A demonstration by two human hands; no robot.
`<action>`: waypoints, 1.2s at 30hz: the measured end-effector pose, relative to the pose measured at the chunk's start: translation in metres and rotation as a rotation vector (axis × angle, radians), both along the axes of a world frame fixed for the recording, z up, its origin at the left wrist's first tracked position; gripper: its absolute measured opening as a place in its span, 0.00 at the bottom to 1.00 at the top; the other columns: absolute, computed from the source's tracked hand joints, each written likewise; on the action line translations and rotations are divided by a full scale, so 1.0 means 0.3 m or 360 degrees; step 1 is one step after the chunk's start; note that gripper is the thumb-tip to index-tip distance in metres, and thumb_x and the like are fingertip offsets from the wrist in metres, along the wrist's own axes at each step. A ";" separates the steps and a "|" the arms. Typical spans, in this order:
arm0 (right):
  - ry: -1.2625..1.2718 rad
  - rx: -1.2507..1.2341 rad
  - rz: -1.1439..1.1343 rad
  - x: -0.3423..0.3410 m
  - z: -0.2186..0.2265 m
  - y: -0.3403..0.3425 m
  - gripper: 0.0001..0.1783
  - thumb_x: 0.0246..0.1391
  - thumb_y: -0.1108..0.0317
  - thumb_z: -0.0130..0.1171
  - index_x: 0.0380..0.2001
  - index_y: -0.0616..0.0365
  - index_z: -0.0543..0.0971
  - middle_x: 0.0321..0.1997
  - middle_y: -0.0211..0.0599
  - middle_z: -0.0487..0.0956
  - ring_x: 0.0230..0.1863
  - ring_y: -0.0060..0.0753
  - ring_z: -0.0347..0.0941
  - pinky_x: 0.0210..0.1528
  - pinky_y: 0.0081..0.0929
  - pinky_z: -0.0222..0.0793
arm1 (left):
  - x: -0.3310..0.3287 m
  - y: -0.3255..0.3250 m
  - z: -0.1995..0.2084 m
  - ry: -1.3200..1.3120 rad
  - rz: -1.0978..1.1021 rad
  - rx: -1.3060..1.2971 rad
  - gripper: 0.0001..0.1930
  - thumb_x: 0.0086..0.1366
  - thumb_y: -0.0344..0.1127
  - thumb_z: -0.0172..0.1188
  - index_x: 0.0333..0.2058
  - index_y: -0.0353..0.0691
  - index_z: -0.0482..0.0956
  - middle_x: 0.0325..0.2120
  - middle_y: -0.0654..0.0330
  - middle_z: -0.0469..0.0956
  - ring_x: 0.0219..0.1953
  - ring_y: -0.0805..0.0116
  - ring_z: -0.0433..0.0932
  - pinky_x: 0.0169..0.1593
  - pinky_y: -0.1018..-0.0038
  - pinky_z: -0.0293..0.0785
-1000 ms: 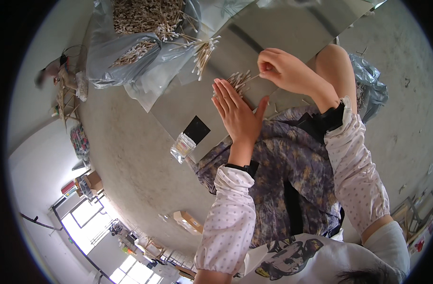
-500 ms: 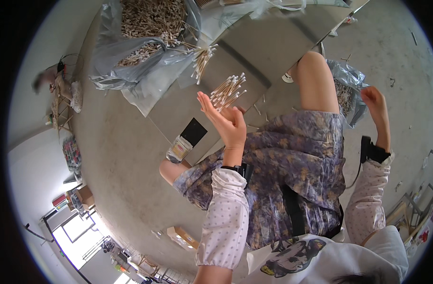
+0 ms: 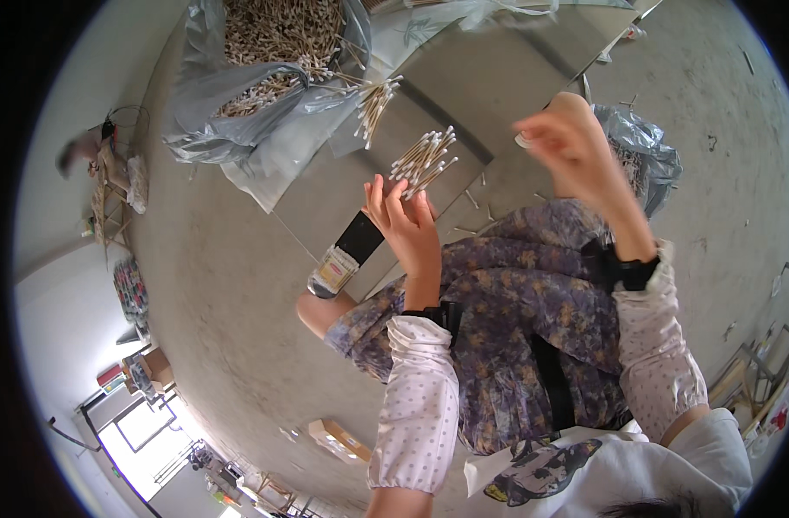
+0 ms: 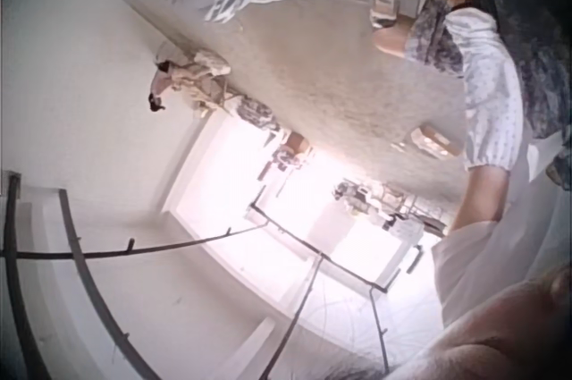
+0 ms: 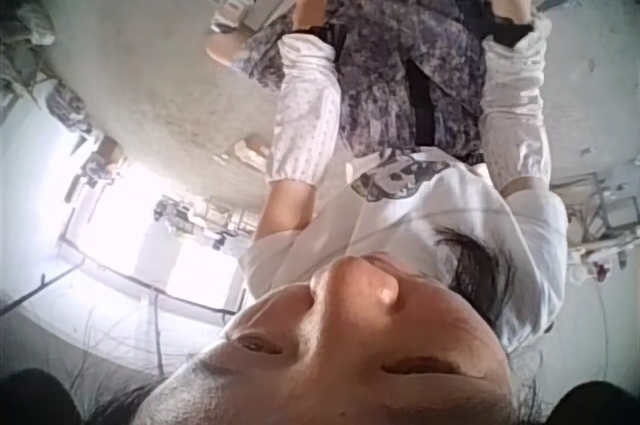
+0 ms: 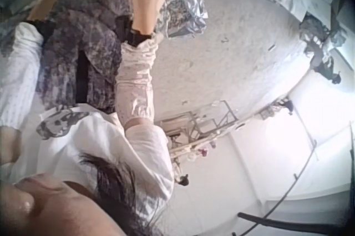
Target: The recorder organizes a large batch of loose cotton swabs into aligned rows and places them into a small rectangular retail box.
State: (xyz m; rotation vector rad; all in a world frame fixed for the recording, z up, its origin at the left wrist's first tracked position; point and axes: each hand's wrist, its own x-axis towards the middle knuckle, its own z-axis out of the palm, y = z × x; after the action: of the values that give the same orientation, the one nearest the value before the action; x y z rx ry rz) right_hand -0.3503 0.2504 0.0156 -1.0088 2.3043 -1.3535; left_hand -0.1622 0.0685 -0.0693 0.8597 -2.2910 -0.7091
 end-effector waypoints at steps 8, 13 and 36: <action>0.0143 -0.0064 0.0279 0.219 -0.187 -0.228 0.15 0.48 0.78 0.57 0.41 0.55 0.81 0.38 0.38 0.77 0.44 0.44 0.74 0.44 0.37 0.73 | -0.029 0.015 0.013 -0.0029 -0.0017 -0.0048 0.07 0.65 0.33 0.62 0.40 0.39 0.76 0.63 0.47 0.63 0.69 0.42 0.54 0.68 0.52 0.53; 0.0440 -0.0045 0.0184 0.190 -0.217 -0.234 0.16 0.43 0.77 0.59 0.39 0.56 0.82 0.37 0.35 0.76 0.43 0.41 0.73 0.49 0.37 0.70 | -0.032 -0.005 0.017 -0.0095 -0.0053 -0.0134 0.08 0.65 0.34 0.63 0.38 0.38 0.75 0.62 0.45 0.63 0.69 0.39 0.54 0.67 0.49 0.53; 0.0052 -0.0301 -0.0156 0.097 -0.225 -0.274 0.06 0.48 0.79 0.56 0.27 0.58 0.80 0.32 0.36 0.76 0.40 0.43 0.73 0.41 0.39 0.70 | -0.045 0.049 0.083 -0.0429 -0.0219 -0.0240 0.07 0.63 0.34 0.64 0.33 0.39 0.76 0.65 0.47 0.57 0.69 0.37 0.50 0.67 0.44 0.50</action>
State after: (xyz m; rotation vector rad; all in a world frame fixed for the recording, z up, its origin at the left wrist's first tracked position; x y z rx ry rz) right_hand -0.3213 0.1682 -0.0519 -0.9900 2.3107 -1.6319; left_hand -0.1757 0.0831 -0.0444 0.7719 -2.6260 -0.4935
